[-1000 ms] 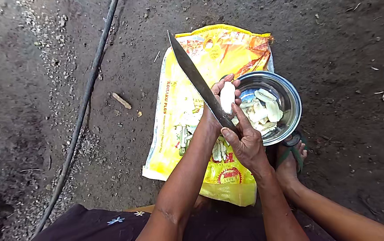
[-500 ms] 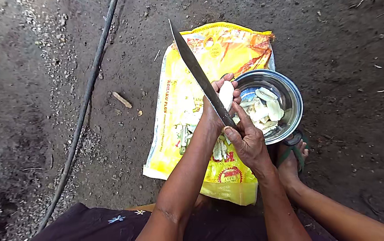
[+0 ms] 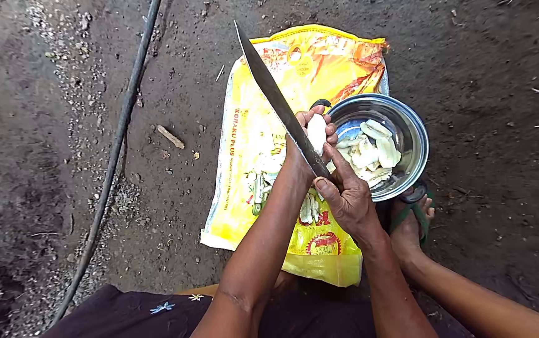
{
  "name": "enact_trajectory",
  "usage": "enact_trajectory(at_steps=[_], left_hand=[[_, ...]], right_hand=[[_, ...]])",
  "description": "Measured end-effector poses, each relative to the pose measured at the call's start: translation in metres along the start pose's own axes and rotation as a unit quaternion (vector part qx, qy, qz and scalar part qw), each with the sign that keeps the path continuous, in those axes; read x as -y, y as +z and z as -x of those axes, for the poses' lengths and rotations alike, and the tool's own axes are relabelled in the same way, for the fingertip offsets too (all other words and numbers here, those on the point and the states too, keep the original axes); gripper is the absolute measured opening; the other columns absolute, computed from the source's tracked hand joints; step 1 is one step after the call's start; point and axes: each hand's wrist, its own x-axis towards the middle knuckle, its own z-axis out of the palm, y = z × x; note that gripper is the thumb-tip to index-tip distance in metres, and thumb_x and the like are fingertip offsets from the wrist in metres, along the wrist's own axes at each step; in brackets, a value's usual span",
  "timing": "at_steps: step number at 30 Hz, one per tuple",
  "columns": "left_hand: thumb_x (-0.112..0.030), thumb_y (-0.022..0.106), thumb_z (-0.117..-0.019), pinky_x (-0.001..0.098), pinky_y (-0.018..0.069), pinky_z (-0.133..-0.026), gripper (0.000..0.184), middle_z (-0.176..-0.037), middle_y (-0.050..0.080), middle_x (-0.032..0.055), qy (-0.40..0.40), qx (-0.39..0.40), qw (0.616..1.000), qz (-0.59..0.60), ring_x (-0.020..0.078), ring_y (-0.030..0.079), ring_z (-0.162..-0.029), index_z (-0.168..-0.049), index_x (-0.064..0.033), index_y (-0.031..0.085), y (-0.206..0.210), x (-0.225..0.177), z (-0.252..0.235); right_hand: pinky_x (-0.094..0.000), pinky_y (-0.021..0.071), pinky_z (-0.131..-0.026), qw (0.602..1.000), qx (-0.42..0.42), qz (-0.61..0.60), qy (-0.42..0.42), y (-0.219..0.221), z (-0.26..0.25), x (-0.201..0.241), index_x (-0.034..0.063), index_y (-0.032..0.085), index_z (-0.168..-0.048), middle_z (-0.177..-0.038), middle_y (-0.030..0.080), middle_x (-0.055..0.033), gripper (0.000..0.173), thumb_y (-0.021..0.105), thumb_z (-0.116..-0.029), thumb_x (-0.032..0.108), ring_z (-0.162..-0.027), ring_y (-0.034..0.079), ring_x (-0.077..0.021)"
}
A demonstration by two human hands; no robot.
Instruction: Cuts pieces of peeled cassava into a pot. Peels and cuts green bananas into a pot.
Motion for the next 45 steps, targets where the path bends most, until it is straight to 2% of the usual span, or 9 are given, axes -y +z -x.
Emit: enact_trajectory(at_steps=[12,20,32,33,36,37,40,43,45], left_hand=[[-0.031,0.024,-0.1084,0.0201,0.0439,-0.045,0.031,-0.072,0.056,0.0006,0.008,0.013,0.999,-0.031,0.0095,0.053,-0.052,-0.099,-0.0156,0.051,0.000,0.001,0.001],[-0.031,0.022,-0.1090,0.0198,0.0433,-0.045,0.032,-0.073,0.055,0.0003,0.020,0.003,0.999,-0.039,0.0093,0.052,-0.052,-0.100,-0.0161,0.049,0.003,0.005,0.002],[-0.030,0.025,-0.1091,0.0191,0.0432,-0.045,0.030,-0.075,0.057,0.0010,0.006,-0.009,0.999,-0.033,0.0086,0.052,-0.052,-0.100,-0.0153,0.050,0.000,0.012,0.003],[-0.029,0.027,-0.1086,0.0193,0.0443,-0.045,0.029,-0.076,0.058,0.0013,0.006,0.008,1.000,-0.021,0.0090,0.054,-0.052,-0.101,-0.0148,0.051,-0.006,0.015,-0.001],[-0.028,0.034,-0.1065,0.0252,0.0547,-0.056,0.028,-0.091,0.065,0.0073,0.026,0.176,0.983,0.035,0.0148,0.065,-0.067,-0.116,-0.0092,0.052,-0.059,0.030,-0.043],[-0.027,0.035,-0.1059,0.0255,0.0552,-0.057,0.027,-0.092,0.065,0.0075,0.026,0.180,0.983,0.038,0.0152,0.065,-0.069,-0.117,-0.0088,0.051,-0.063,0.032,-0.048],[-0.026,0.035,-0.1054,0.0235,0.0513,-0.051,0.024,-0.080,0.062,0.0047,0.011,0.014,1.000,0.001,0.0137,0.061,-0.059,-0.108,-0.0118,0.055,-0.031,0.026,-0.029],[-0.025,0.037,-0.1058,0.0276,0.0558,-0.061,0.028,-0.091,0.065,0.0087,0.043,0.149,0.988,0.011,0.0172,0.066,-0.071,-0.121,-0.0067,0.051,-0.061,0.037,-0.049],[-0.026,0.041,-0.1053,0.0275,0.0552,-0.058,0.026,-0.087,0.066,0.0085,0.046,0.133,0.990,0.021,0.0174,0.066,-0.068,-0.116,-0.0072,0.055,-0.062,0.040,-0.053]], right_hand=[[-0.0167,0.0477,-0.059,1.000,0.001,0.006,0.012,-0.001,0.001,0.001,0.0034,0.046,-0.152,-0.083,0.066,-0.0003,0.065,0.057,-0.1009,0.042,-0.062,0.052,0.0012],[-0.0155,0.0422,-0.054,1.000,-0.001,-0.006,0.020,0.000,0.001,-0.001,0.0038,0.041,-0.156,-0.072,0.057,0.0032,0.069,0.055,-0.1013,0.044,-0.057,0.045,0.0018],[-0.0166,0.0443,-0.054,0.999,-0.012,-0.030,0.043,0.002,0.002,-0.005,0.0042,0.043,-0.152,-0.071,0.055,0.0053,0.067,0.057,-0.0997,0.043,-0.056,0.047,0.0005],[-0.0164,0.0445,-0.054,0.998,-0.012,-0.032,0.045,0.002,0.002,-0.006,0.0041,0.043,-0.152,-0.071,0.055,0.0055,0.066,0.058,-0.0996,0.043,-0.056,0.048,0.0007],[-0.0171,0.0464,-0.053,0.998,-0.011,-0.035,0.050,0.003,0.003,-0.009,0.0060,0.041,-0.153,-0.071,0.058,0.0047,0.068,0.059,-0.0989,0.044,-0.056,0.050,0.0003],[-0.0172,0.0459,-0.053,0.998,-0.009,-0.034,0.055,0.003,0.002,-0.009,0.0072,0.040,-0.154,-0.070,0.057,0.0046,0.067,0.059,-0.0992,0.042,-0.055,0.049,-0.0002],[-0.0176,0.0459,-0.052,0.998,-0.008,-0.035,0.057,0.000,0.001,-0.008,0.0087,0.042,-0.151,-0.069,0.057,0.0053,0.064,0.060,-0.0990,0.042,-0.055,0.049,0.0001],[-0.0185,0.0465,-0.052,0.999,-0.024,-0.022,0.043,0.001,0.001,-0.011,0.0075,0.045,-0.149,-0.068,0.057,0.0052,0.065,0.061,-0.0979,0.044,-0.054,0.050,-0.0002],[-0.0196,0.0460,-0.051,0.999,-0.037,-0.007,0.032,0.002,0.000,-0.011,0.0064,0.046,-0.148,-0.069,0.056,0.0038,0.064,0.061,-0.0979,0.044,-0.054,0.049,-0.0018]])
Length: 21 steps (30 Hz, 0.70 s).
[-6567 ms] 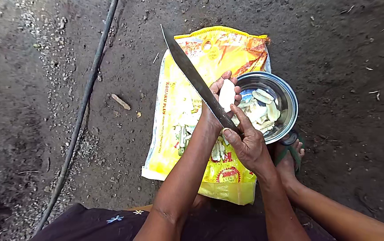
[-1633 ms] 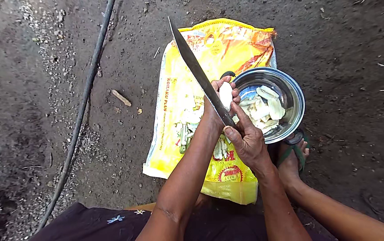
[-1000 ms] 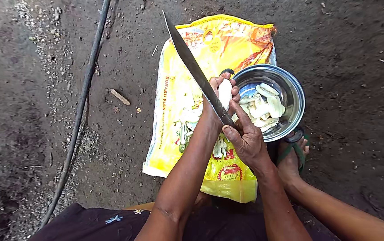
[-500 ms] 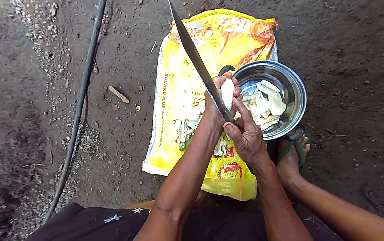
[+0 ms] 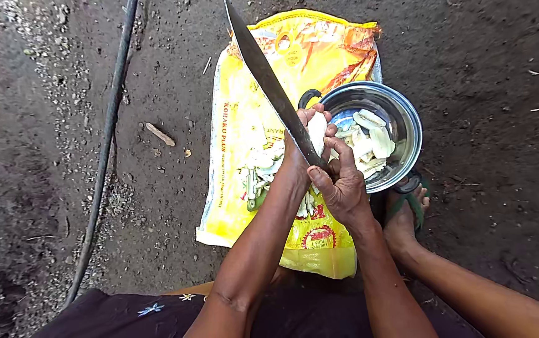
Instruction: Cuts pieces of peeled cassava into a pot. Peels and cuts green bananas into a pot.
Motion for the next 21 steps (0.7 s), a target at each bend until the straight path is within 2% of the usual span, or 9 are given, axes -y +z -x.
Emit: enact_trajectory(at_steps=[2,4,7,8,10,16,19,21], left_hand=[[-0.026,0.041,-0.1055,0.0265,0.0548,-0.058,0.024,-0.086,0.065,0.0075,0.004,-0.002,1.000,-0.005,0.0165,0.065,-0.067,-0.114,-0.0080,0.055,0.001,0.001,0.000],[-0.027,0.040,-0.1059,0.0260,0.0550,-0.059,0.026,-0.088,0.064,0.0071,0.013,0.009,1.000,-0.023,0.0157,0.065,-0.069,-0.116,-0.0083,0.055,-0.001,0.003,0.001],[-0.024,0.037,-0.1066,0.0245,0.0544,-0.061,0.025,-0.090,0.063,0.0064,0.024,0.032,0.998,-0.043,0.0137,0.064,-0.070,-0.118,-0.0078,0.053,0.007,0.001,0.010],[-0.022,0.035,-0.1065,0.0224,0.0531,-0.058,0.023,-0.085,0.062,0.0048,0.017,-0.001,0.998,-0.053,0.0117,0.062,-0.067,-0.113,-0.0087,0.053,0.027,-0.003,0.021],[-0.019,0.032,-0.1062,0.0178,0.0486,-0.050,0.024,-0.074,0.059,0.0013,-0.003,-0.123,0.989,-0.085,0.0075,0.057,-0.056,-0.097,-0.0116,0.053,0.076,-0.010,0.041],[-0.019,0.032,-0.1068,0.0190,0.0535,-0.060,0.025,-0.079,0.060,0.0021,-0.007,-0.113,0.989,-0.092,0.0090,0.062,-0.065,-0.098,-0.0110,0.054,0.086,-0.012,0.045],[-0.019,0.030,-0.1084,0.0251,0.0567,-0.070,0.030,-0.080,0.061,0.0017,-0.004,-0.114,0.984,-0.134,0.0121,0.064,-0.073,-0.096,-0.0115,0.056,0.087,-0.008,0.050],[-0.019,0.031,-0.1084,0.0288,0.0585,-0.072,0.029,-0.081,0.063,0.0035,-0.006,-0.116,0.982,-0.151,0.0154,0.067,-0.076,-0.098,-0.0104,0.057,0.087,-0.006,0.052]], right_hand=[[-0.0197,0.0471,-0.052,1.000,0.001,0.007,-0.001,-0.001,-0.001,-0.001,0.0071,0.045,-0.148,-0.071,0.058,0.0025,0.061,0.061,-0.0987,0.039,-0.055,0.051,-0.0026],[-0.0205,0.0458,-0.051,1.000,0.002,0.007,0.009,-0.002,-0.001,-0.001,0.0086,0.044,-0.148,-0.069,0.056,0.0022,0.057,0.060,-0.0994,0.034,-0.054,0.050,-0.0039],[-0.0200,0.0483,-0.054,1.000,-0.001,-0.008,0.014,-0.002,-0.001,-0.002,0.0097,0.046,-0.147,-0.074,0.061,0.0034,0.060,0.060,-0.0987,0.043,-0.058,0.054,-0.0018],[-0.0197,0.0489,-0.055,1.000,-0.003,-0.014,0.018,-0.003,-0.002,-0.002,0.0105,0.046,-0.146,-0.075,0.062,0.0041,0.060,0.060,-0.0986,0.044,-0.059,0.055,-0.0010],[-0.0180,0.0495,-0.057,0.999,-0.003,-0.031,0.024,-0.007,-0.002,-0.001,0.0109,0.045,-0.144,-0.076,0.062,0.0056,0.056,0.061,-0.0987,0.039,-0.060,0.056,0.0010],[-0.0170,0.0462,-0.054,0.998,-0.003,-0.048,0.048,-0.009,-0.004,0.004,0.0122,0.041,-0.151,-0.072,0.058,0.0066,0.063,0.061,-0.0981,0.040,-0.056,0.050,0.0009],[-0.0194,0.0447,-0.051,0.998,-0.010,-0.028,0.055,-0.013,-0.005,-0.002,0.0133,0.041,-0.152,-0.068,0.054,0.0061,0.064,0.060,-0.0985,0.042,-0.053,0.048,-0.0007],[-0.0189,0.0445,-0.051,0.998,-0.012,-0.022,0.057,-0.014,-0.004,-0.003,0.0135,0.041,-0.151,-0.067,0.053,0.0065,0.063,0.060,-0.0985,0.043,-0.052,0.047,-0.0005]])
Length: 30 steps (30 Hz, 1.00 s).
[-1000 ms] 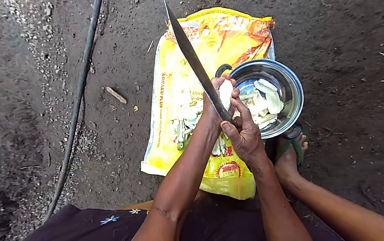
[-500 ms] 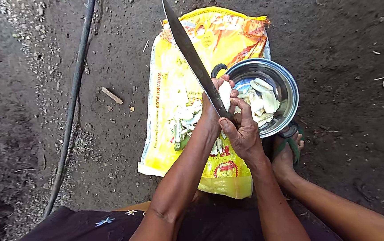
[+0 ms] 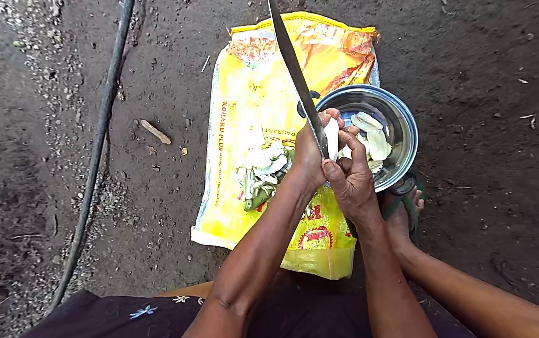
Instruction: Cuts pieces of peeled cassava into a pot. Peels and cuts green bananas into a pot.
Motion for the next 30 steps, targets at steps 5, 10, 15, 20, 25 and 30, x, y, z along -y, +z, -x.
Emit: enact_trajectory(at_steps=[5,10,15,20,25,30], left_hand=[[-0.019,0.035,-0.1080,0.0271,0.0581,-0.068,0.024,-0.079,0.062,0.0033,-0.011,-0.027,1.000,-0.004,0.0147,0.066,-0.073,-0.102,-0.0096,0.057,0.008,-0.007,0.000],[-0.023,0.032,-0.1080,0.0294,0.0552,-0.068,0.029,-0.081,0.058,0.0025,-0.036,-0.045,0.998,0.002,0.0144,0.062,-0.072,-0.107,-0.0100,0.058,0.019,-0.008,-0.002],[-0.016,0.035,-0.1080,0.0282,0.0557,-0.072,0.023,-0.088,0.058,0.0048,-0.034,-0.027,0.999,0.013,0.0148,0.063,-0.077,-0.114,-0.0066,0.056,0.020,-0.006,-0.001],[-0.019,0.032,-0.1089,0.0306,0.0547,-0.076,0.028,-0.097,0.060,0.0070,-0.028,-0.011,0.999,-0.016,0.0151,0.062,-0.083,-0.120,-0.0066,0.055,0.018,-0.004,0.001],[-0.018,0.031,-0.1097,0.0272,0.0540,-0.071,0.027,-0.093,0.059,0.0053,-0.017,-0.014,0.998,-0.055,0.0123,0.061,-0.076,-0.120,-0.0070,0.053,0.020,-0.004,0.005],[-0.018,0.032,-0.1103,0.0249,0.0542,-0.068,0.026,-0.091,0.058,0.0045,-0.017,-0.012,0.998,-0.067,0.0111,0.061,-0.073,-0.121,-0.0060,0.052,0.023,-0.002,0.005]], right_hand=[[-0.0211,0.0477,-0.056,0.999,0.004,0.039,-0.033,-0.003,0.000,0.003,0.0079,0.038,-0.155,-0.072,0.057,0.0054,0.065,0.054,-0.1011,0.041,-0.057,0.050,-0.0014],[-0.0215,0.0485,-0.050,0.997,0.006,-0.073,0.026,-0.008,-0.003,0.001,0.0079,0.032,-0.157,-0.070,0.057,0.0079,0.067,0.050,-0.1002,0.039,-0.052,0.050,-0.0016],[-0.0194,0.0486,-0.048,0.990,0.001,-0.139,0.027,-0.008,-0.004,-0.002,0.0094,0.029,-0.157,-0.067,0.052,0.0098,0.072,0.050,-0.1009,0.049,-0.049,0.050,-0.0019],[-0.0219,0.0499,-0.047,0.972,0.011,-0.233,0.040,-0.005,-0.003,-0.006,0.0115,0.037,-0.147,-0.065,0.054,0.0069,0.071,0.050,-0.0992,0.063,-0.047,0.051,-0.0059],[-0.0211,0.0506,-0.048,0.971,-0.003,-0.232,0.049,-0.002,-0.002,-0.005,0.0151,0.037,-0.146,-0.068,0.055,0.0082,0.067,0.052,-0.0992,0.060,-0.048,0.052,-0.0047],[-0.0203,0.0514,-0.049,0.974,-0.015,-0.221,0.053,-0.002,-0.002,-0.005,0.0181,0.038,-0.144,-0.070,0.055,0.0081,0.050,0.045,-0.1048,0.049,-0.050,0.053,-0.0040]])
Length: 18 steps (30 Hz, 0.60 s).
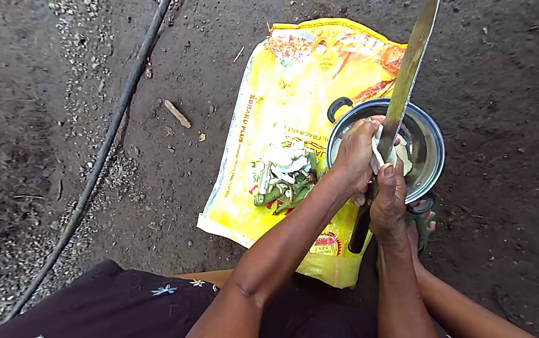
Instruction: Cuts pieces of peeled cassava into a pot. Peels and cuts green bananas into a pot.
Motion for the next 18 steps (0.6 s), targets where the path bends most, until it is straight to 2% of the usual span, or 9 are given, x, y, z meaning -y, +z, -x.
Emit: enact_trajectory(at_steps=[6,8,9,10,11,12,13,15,18], left_hand=[[-0.020,0.032,-0.1113,0.0258,0.0551,-0.072,0.026,-0.092,0.061,0.0053,-0.021,0.031,0.999,-0.001,0.0123,0.064,-0.079,-0.123,-0.0071,0.050,-0.004,0.006,-0.006],[-0.020,0.031,-0.1112,0.0302,0.0555,-0.079,0.029,-0.100,0.062,0.0080,-0.024,0.074,0.997,-0.029,0.0152,0.064,-0.088,-0.128,-0.0053,0.050,-0.011,0.004,-0.011],[-0.018,0.031,-0.1109,0.0325,0.0551,-0.084,0.031,-0.107,0.062,0.0099,-0.021,0.103,0.993,-0.054,0.0167,0.064,-0.094,-0.131,-0.0039,0.050,-0.016,0.002,-0.015],[-0.017,0.034,-0.1105,0.0335,0.0548,-0.086,0.031,-0.112,0.063,0.0104,-0.015,0.122,0.989,-0.088,0.0167,0.064,-0.098,-0.133,-0.0030,0.052,-0.020,-0.001,-0.017],[-0.015,0.039,-0.1096,0.0337,0.0536,-0.088,0.030,-0.115,0.062,0.0096,-0.011,0.130,0.984,-0.122,0.0158,0.063,-0.101,-0.132,-0.0032,0.054,-0.022,-0.005,-0.019],[-0.013,0.043,-0.1084,0.0334,0.0524,-0.089,0.028,-0.118,0.062,0.0086,-0.007,0.126,0.982,-0.142,0.0150,0.061,-0.103,-0.131,-0.0038,0.057,-0.024,-0.009,-0.020],[-0.011,0.046,-0.1072,0.0329,0.0517,-0.088,0.025,-0.116,0.062,0.0079,-0.003,0.114,0.983,-0.141,0.0146,0.061,-0.102,-0.127,-0.0039,0.059,-0.025,-0.011,-0.022],[-0.007,0.047,-0.1063,0.0301,0.0558,-0.082,0.018,-0.105,0.063,0.0065,0.004,0.087,0.992,-0.097,0.0132,0.064,-0.091,-0.121,-0.0032,0.057,-0.028,-0.011,-0.025],[-0.005,0.048,-0.1058,0.0282,0.0567,-0.078,0.015,-0.100,0.063,0.0064,0.010,0.055,0.997,-0.058,0.0130,0.065,-0.085,-0.118,-0.0029,0.056,-0.028,-0.010,-0.026]], right_hand=[[-0.0221,0.0508,-0.047,0.995,0.042,-0.081,0.039,-0.011,-0.002,-0.002,0.0175,0.038,-0.144,-0.064,0.053,0.0049,0.053,0.047,-0.1038,0.052,-0.047,0.052,-0.0070],[-0.0230,0.0504,-0.048,0.990,0.052,-0.116,0.052,-0.016,-0.002,-0.002,0.0159,0.041,-0.140,-0.063,0.052,0.0033,0.054,0.047,-0.1028,0.055,-0.046,0.051,-0.0084],[-0.0235,0.0507,-0.048,0.988,0.057,-0.131,0.059,-0.018,-0.003,0.000,0.0141,0.044,-0.131,-0.063,0.051,0.0026,0.050,0.044,-0.1034,0.056,-0.046,0.051,-0.0091],[-0.0241,0.0504,-0.048,0.985,0.057,-0.148,0.064,-0.019,-0.003,0.002,0.0131,0.050,-0.116,-0.063,0.052,0.0018,0.046,0.041,-0.1039,0.057,-0.046,0.051,-0.0098],[-0.0246,0.0497,-0.048,0.983,0.056,-0.162,0.066,-0.020,-0.003,0.004,0.0126,0.055,-0.097,-0.061,0.052,0.0014,0.051,0.039,-0.1033,0.060,-0.046,0.050,-0.0101],[-0.0243,0.0493,-0.049,0.982,0.062,-0.168,0.066,-0.021,-0.003,0.005,0.0130,0.058,-0.086,-0.060,0.053,0.0020,0.058,0.038,-0.1020,0.065,-0.046,0.051,-0.0095],[-0.0241,0.0492,-0.049,0.981,0.069,-0.171,0.061,-0.022,-0.004,0.006,0.0135,0.059,-0.082,-0.060,0.053,0.0022,0.061,0.037,-0.1010,0.067,-0.047,0.052,-0.0091],[-0.0243,0.0492,-0.049,0.979,0.070,-0.184,0.050,-0.023,-0.004,0.007,0.0134,0.058,-0.085,-0.061,0.054,0.0013,0.061,0.039,-0.0997,0.069,-0.047,0.052,-0.0096],[-0.0247,0.0494,-0.049,0.977,0.058,-0.198,0.045,-0.023,-0.004,0.006,0.0132,0.057,-0.088,-0.061,0.054,0.0007,0.058,0.039,-0.1005,0.067,-0.047,0.051,-0.0102]])
